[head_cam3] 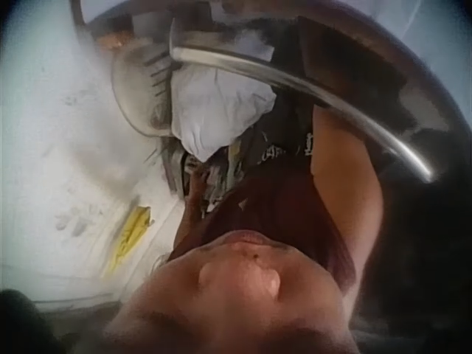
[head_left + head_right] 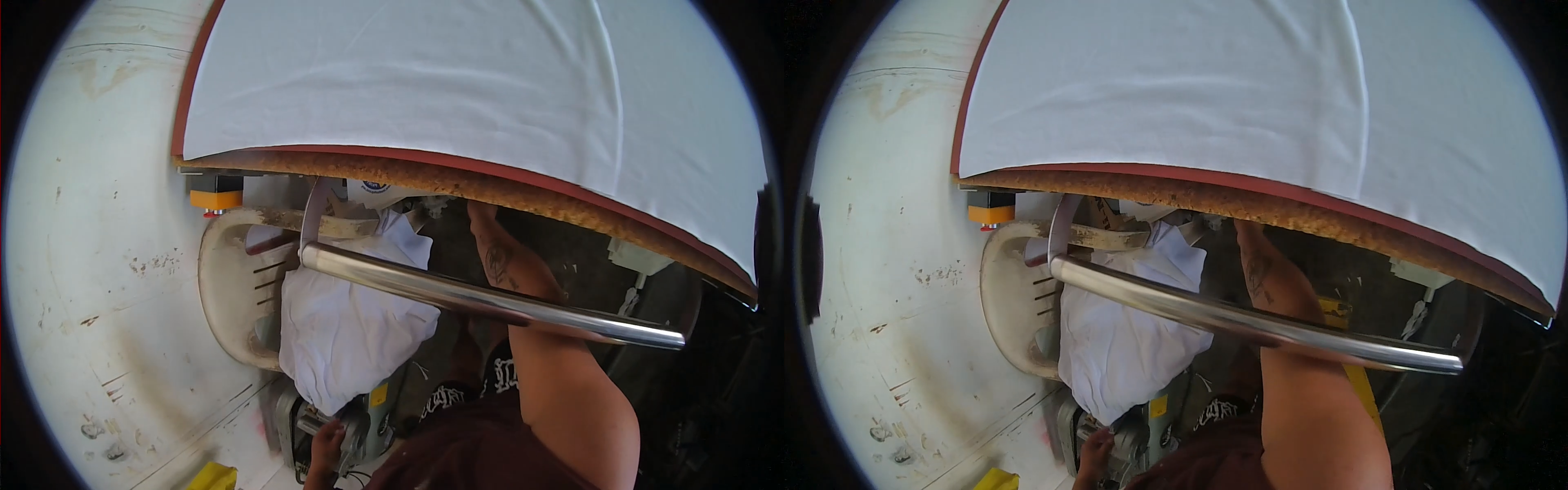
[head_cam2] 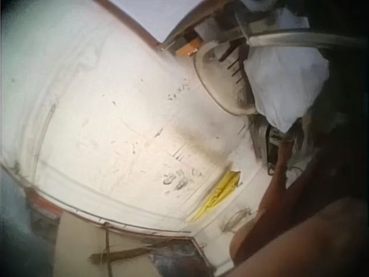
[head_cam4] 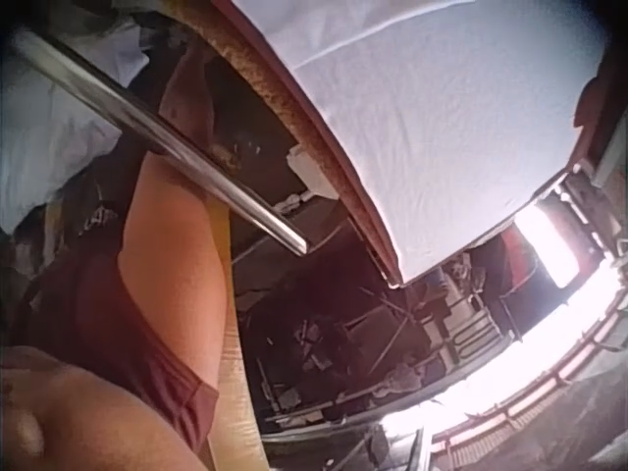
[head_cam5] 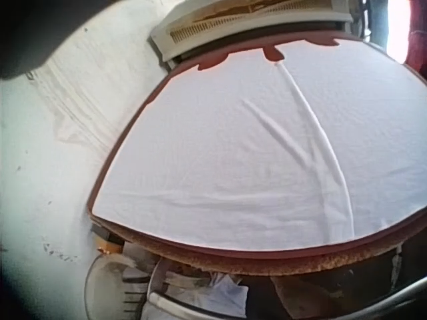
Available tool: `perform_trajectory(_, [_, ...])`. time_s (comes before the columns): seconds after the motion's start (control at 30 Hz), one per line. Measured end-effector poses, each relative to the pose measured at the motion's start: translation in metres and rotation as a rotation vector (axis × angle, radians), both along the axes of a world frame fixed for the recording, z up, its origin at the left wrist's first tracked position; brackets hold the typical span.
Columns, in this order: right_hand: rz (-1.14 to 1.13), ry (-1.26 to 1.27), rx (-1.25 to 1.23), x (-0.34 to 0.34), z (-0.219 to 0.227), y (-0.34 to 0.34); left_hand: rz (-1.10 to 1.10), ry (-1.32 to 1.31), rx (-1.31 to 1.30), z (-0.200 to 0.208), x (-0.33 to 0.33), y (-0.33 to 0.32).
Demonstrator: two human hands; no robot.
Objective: The person is aligning heat transfer graphics onto white shirts and using a heat press machine to apply them.
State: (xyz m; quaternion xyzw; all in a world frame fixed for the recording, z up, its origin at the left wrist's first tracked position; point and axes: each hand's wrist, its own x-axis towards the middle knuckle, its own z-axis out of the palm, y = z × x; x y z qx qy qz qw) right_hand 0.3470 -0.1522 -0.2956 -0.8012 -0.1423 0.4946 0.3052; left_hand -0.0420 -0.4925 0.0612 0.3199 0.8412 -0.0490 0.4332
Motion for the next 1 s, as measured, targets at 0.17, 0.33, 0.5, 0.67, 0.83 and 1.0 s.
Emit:
perform_trajectory(0.17, [-0.25, 0.108, 0.18, 0.015, -0.019, 0.019, 0.023, -0.07, -0.006, -0.011, 0.025, -0.002])
perform_trajectory(0.33, [-0.054, 0.472, 0.277, 0.016, 0.115, -0.007, -0.616, -0.132, 0.375, -0.03, 0.118, 0.107])
perform_trajectory(0.5, [-0.19, 0.943, 0.281, -0.002, 0.256, -0.132, -0.93, 0.155, 1.082, 0.014, 0.259, 0.219])
perform_trajectory(0.67, [0.114, 0.97, 0.533, 0.064, 0.38, -0.184, -1.21, -0.424, 1.062, 0.058, 0.291, 0.249])
perform_trajectory(0.83, [1.003, 0.509, 0.075, 0.106, 0.347, -0.202, -1.237, -0.648, 1.258, 0.193, 0.297, 0.325])
perform_trajectory(1.0, [0.341, 0.99, 0.461, 0.11, 0.396, -0.153, -0.501, -0.682, 1.03, 0.225, 0.268, 0.39])
